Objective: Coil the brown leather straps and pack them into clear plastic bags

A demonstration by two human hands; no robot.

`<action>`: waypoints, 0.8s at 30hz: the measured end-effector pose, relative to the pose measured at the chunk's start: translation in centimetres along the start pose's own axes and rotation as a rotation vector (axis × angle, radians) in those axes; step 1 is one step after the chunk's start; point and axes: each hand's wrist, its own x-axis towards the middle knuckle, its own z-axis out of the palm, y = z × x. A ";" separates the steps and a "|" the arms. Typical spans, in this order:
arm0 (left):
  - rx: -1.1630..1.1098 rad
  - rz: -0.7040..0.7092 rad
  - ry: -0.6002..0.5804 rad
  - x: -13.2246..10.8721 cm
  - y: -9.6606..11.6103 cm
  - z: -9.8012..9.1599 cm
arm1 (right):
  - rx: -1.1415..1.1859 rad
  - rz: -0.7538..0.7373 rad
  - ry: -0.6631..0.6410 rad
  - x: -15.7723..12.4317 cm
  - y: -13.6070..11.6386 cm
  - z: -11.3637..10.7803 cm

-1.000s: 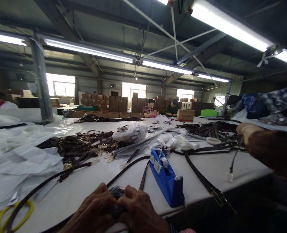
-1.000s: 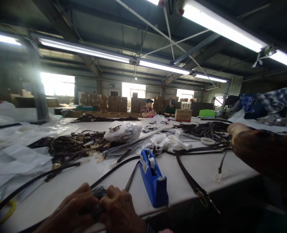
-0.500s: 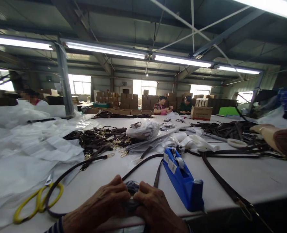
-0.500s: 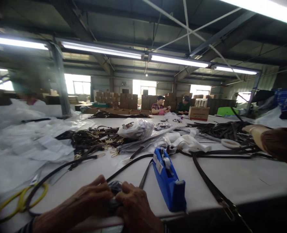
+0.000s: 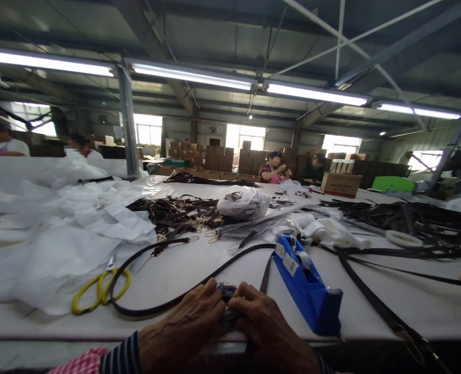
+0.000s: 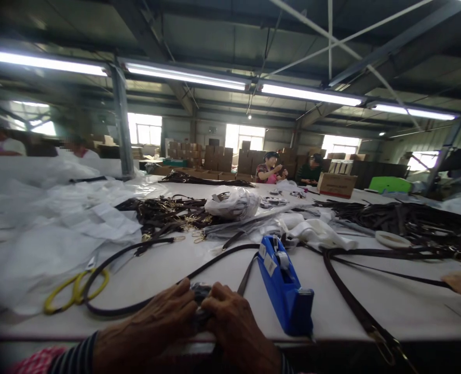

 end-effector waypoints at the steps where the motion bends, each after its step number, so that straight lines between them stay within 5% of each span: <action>1: 0.004 0.003 0.013 -0.3 0.2 0.0 | -0.019 -0.017 0.002 -0.1 0.0 0.0; 7: 0.082 -0.008 0.064 -1.9 0.1 1.4 | -0.172 -0.083 0.021 -0.3 0.1 0.4; 18: 0.136 0.071 0.244 -0.2 -0.6 3.1 | -0.217 -0.065 0.082 -1.1 0.0 1.1; 21: 0.125 0.131 0.300 -0.6 -0.5 3.0 | -0.216 -0.093 0.218 -2.5 -0.8 0.6; 24: 0.073 0.151 0.358 -1.0 -1.0 2.8 | -0.190 -0.183 0.567 -5.3 -1.3 -2.8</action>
